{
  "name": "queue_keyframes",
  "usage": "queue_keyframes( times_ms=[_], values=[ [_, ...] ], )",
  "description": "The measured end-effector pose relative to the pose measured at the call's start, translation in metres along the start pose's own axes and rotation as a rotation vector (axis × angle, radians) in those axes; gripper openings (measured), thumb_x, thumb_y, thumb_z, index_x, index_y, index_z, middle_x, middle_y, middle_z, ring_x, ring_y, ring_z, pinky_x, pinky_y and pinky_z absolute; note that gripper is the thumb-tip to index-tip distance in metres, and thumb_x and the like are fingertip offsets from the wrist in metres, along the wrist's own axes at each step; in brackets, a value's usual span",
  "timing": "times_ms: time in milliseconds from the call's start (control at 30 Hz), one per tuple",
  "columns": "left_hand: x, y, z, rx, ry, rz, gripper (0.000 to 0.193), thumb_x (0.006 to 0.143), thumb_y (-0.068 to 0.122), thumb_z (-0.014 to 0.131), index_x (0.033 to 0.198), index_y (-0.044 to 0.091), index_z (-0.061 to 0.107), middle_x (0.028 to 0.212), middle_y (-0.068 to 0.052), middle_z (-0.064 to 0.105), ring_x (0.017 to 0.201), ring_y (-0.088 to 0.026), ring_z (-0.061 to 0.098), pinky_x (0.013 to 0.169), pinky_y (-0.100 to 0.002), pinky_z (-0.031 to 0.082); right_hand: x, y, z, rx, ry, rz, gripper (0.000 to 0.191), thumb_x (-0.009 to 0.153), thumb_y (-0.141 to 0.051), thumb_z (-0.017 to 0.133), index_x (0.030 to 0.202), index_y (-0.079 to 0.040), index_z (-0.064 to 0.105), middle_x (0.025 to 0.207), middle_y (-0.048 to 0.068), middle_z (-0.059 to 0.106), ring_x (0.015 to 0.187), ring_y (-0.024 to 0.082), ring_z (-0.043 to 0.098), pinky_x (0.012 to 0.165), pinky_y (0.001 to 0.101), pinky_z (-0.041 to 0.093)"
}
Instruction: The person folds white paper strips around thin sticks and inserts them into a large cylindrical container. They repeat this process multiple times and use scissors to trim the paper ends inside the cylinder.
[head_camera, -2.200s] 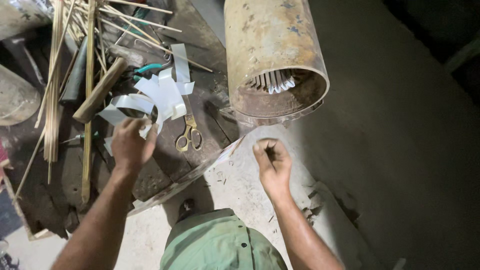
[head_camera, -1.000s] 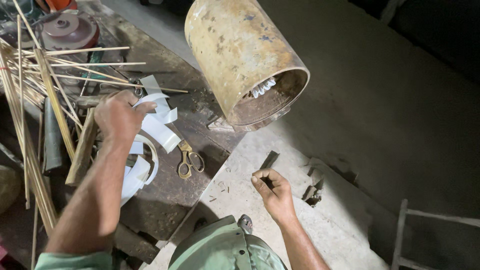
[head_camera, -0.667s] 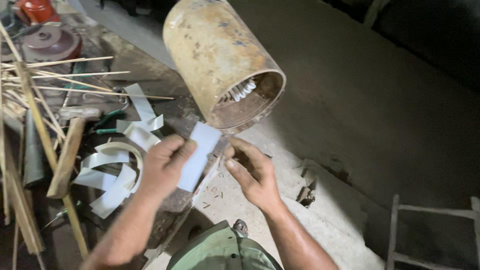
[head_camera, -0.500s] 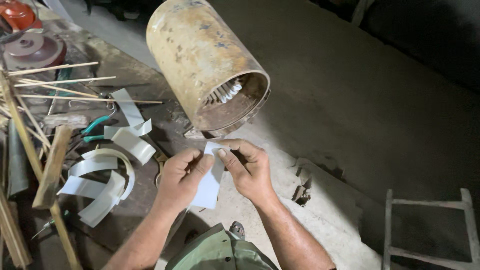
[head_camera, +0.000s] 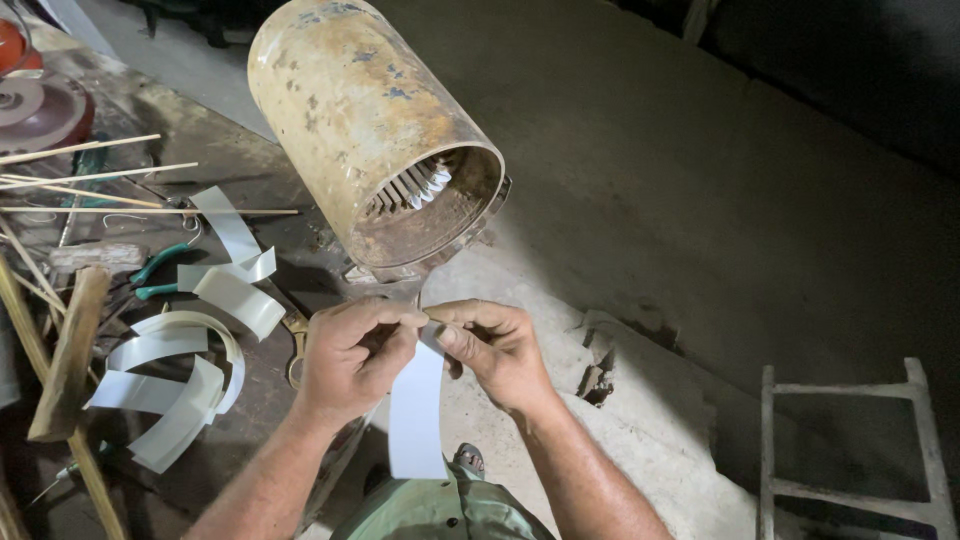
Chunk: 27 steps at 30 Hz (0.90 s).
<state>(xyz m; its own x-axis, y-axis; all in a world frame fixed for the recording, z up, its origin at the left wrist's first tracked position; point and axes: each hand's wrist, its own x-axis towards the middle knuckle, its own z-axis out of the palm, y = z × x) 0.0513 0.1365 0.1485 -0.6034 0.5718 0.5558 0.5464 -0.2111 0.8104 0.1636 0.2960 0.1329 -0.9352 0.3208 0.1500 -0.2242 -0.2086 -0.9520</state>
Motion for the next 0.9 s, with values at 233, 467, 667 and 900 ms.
queue_keyframes(
  times_ms=[233,467,667,900],
  values=[
    [-0.004,-0.004,0.002,-0.04,0.001,-0.087,0.011,0.092,0.004,0.074,0.103,0.005,0.074,0.084,-0.002,0.075,0.068,-0.004,0.065,0.057,-0.021,0.05,-0.001,0.007,0.001,-0.001,0.086,-0.075,0.018,0.095,-0.006,0.076,0.11,0.004,0.076,0.092,0.009,0.075,0.077,0.012,0.065,0.066,0.027,0.055],
    [-0.003,-0.006,-0.006,-0.097,-0.097,-0.17,0.026,0.088,0.015,0.081,0.11,0.003,0.076,0.087,-0.005,0.08,0.073,-0.006,0.072,0.061,-0.021,0.057,-0.004,0.001,0.001,-0.122,0.063,-0.148,0.016,0.093,0.0,0.075,0.109,0.004,0.075,0.094,0.008,0.074,0.079,0.011,0.066,0.066,0.0258,0.055],
    [-0.005,-0.002,-0.004,-0.023,-0.079,-0.099,0.015,0.089,0.015,0.08,0.099,0.004,0.078,0.083,-0.006,0.08,0.068,-0.008,0.073,0.058,-0.023,0.056,-0.007,-0.005,0.004,-0.26,0.039,-0.217,0.007,0.095,0.0,0.074,0.102,0.002,0.075,0.09,0.007,0.073,0.076,0.01,0.065,0.064,0.0243,0.054],
    [-0.001,0.007,-0.009,0.259,-0.214,0.201,0.013,0.091,0.014,0.075,0.095,0.002,0.071,0.076,-0.01,0.071,0.062,-0.023,0.069,0.055,-0.032,0.053,-0.012,-0.014,0.002,-0.538,-0.063,-0.381,0.005,0.095,0.0,0.068,0.1,0.0,0.069,0.09,0.008,0.072,0.083,0.016,0.07,0.072,0.03,0.057]
  ],
)
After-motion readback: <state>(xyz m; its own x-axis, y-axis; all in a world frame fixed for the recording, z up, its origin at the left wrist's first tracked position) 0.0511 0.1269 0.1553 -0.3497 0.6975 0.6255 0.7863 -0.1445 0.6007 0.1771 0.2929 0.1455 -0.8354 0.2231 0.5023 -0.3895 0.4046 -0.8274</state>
